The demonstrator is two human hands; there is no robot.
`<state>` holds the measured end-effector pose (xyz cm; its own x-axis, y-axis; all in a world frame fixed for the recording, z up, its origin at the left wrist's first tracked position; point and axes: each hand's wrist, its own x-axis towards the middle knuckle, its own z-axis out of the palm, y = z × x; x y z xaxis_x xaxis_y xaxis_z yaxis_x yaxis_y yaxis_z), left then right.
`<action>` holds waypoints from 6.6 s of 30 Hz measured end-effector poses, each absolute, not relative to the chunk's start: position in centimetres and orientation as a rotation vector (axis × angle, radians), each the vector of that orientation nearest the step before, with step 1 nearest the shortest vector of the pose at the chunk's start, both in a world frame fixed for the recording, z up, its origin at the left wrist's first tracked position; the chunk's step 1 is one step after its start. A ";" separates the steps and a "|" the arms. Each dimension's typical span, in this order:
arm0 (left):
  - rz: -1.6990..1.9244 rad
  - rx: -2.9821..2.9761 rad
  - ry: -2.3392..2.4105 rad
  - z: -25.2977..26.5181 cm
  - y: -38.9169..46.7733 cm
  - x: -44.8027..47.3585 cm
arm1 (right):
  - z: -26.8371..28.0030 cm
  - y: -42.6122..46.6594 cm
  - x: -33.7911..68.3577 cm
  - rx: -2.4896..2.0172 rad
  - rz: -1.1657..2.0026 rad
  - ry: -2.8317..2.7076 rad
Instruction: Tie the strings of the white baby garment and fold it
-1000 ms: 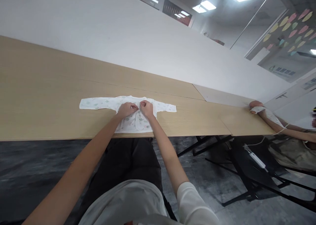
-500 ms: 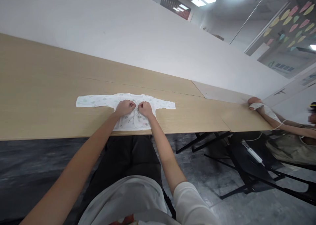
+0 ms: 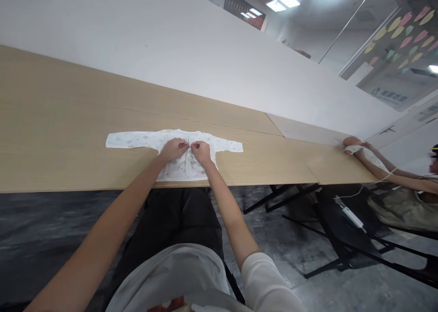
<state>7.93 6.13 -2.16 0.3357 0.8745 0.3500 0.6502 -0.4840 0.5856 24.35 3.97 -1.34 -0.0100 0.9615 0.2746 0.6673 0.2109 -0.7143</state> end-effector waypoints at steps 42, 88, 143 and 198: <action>0.679 2.185 1.081 -1.4 4.0 6.4 | -1.2 -2.2 24.7 -1.522 0.365 -1.958; 0.738 1.984 1.686 0.7 9.8 7.6 | 2.1 7.9 22.2 -1.784 0.443 -1.799; 0.860 1.949 1.816 -1.5 8.4 10.4 | -0.7 7.6 23.3 -1.496 0.546 -1.720; 0.919 1.982 1.877 -1.6 7.6 10.3 | -1.7 8.6 23.4 -1.604 0.523 -1.675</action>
<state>10.25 7.60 -1.58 -0.0351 0.9642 0.2628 0.7992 -0.1308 0.5867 23.35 8.60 -1.73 0.0615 0.9708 0.2320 0.6663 0.1331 -0.7337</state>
